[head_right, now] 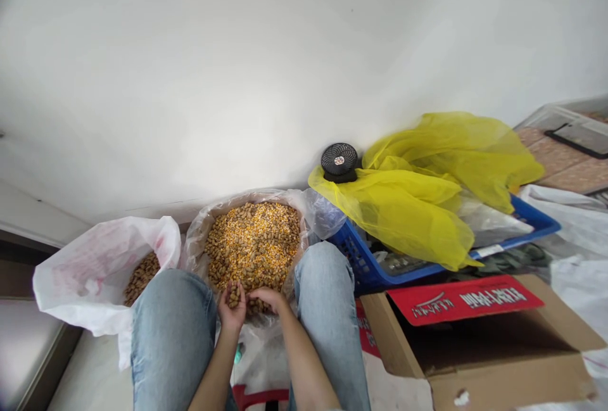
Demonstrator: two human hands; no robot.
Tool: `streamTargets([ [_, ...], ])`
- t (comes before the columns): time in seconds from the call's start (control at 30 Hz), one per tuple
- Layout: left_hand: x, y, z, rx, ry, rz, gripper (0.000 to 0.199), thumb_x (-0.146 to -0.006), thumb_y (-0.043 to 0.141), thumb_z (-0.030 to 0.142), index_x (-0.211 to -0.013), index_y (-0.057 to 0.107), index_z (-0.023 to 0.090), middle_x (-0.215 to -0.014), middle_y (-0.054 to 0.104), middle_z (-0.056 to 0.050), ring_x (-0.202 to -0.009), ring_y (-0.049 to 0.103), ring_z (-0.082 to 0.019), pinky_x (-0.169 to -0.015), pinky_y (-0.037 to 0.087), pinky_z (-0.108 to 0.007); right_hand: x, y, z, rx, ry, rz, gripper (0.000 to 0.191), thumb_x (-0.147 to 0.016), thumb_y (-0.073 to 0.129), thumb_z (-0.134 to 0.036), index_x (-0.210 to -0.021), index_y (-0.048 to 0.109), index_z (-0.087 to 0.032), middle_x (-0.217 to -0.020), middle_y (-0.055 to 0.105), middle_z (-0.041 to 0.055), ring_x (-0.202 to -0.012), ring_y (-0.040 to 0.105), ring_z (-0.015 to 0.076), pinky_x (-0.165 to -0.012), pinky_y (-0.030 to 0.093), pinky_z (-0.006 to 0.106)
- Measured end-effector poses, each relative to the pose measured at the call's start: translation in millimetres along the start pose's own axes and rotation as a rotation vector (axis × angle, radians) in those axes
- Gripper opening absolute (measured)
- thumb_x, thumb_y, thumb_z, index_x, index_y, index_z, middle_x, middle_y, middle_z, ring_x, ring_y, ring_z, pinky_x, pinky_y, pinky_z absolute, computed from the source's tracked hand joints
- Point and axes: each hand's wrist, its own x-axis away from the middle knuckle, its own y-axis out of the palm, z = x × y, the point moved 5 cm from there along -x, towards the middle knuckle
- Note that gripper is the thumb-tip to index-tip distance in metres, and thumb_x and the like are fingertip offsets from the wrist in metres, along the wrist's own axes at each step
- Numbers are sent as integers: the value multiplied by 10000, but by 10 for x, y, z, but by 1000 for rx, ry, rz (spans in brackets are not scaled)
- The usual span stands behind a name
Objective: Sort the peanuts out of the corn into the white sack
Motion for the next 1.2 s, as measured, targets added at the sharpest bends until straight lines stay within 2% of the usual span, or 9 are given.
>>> streamTargets([
  [0.17, 8, 4, -1, 8, -8, 5, 213, -761, 363, 106, -781, 570, 148, -717, 606, -38, -766, 596, -118, -660, 514, -232, 0, -9, 75, -27, 137, 2, 129, -590, 557, -259, -674, 613, -177, -680, 594, 21, -717, 528, 181, -683, 367, 324],
  [0.37, 32, 22, 6, 3, 10, 9, 214, -758, 368, 108, -770, 577, 152, -729, 605, -35, -754, 594, -112, -670, 512, -238, 17, -5, 59, -160, 162, -45, 163, -653, 503, -285, -699, 616, -177, -653, 603, 18, -674, 535, 153, -679, 381, 295],
  [0.5, 40, 27, 0, 17, 2, 15, 220, -762, 365, 106, -772, 581, 147, -754, 609, -43, -755, 594, -117, -657, 514, -238, 39, -21, 17, -297, 162, -96, 235, -689, 471, -351, -761, 607, -174, -648, 600, 11, -581, 527, 126, -603, 402, 281],
  [0.67, 21, 16, 9, -2, 20, 0, 214, -754, 365, 103, -773, 571, 157, -772, 605, -40, -788, 590, -119, -670, 512, -239, 90, -48, -68, -480, 67, -95, 291, -713, 440, -394, -876, 566, -189, -731, 611, 16, -627, 559, 118, -576, 428, 256],
  [0.9, 44, 22, 10, -12, 32, 24, 199, -734, 381, 88, -778, 565, 151, -737, 603, -35, -762, 594, -119, -671, 514, -244, 123, -51, -200, -789, -156, 25, 367, -669, 508, -453, -932, 508, -196, -869, 592, 33, -755, 569, 134, -649, 459, 269],
  [1.07, 56, 35, -6, 1, 11, 33, 199, -742, 383, 94, -779, 572, 144, -744, 611, -44, -753, 597, -122, -651, 511, -232, 182, -45, -338, -875, -294, 85, 313, -705, 459, -431, -936, 511, -226, -987, 578, 33, -887, 549, 158, -700, 470, 302],
  [1.2, 54, 44, -14, 0, 10, 30, 190, -745, 386, 96, -759, 570, 143, -738, 613, -39, -747, 598, -117, -659, 507, -234, 239, -30, -454, -1071, -373, 44, 224, -716, 476, -364, -904, 522, -251, -953, 599, -8, -920, 542, 144, -769, 451, 328],
])
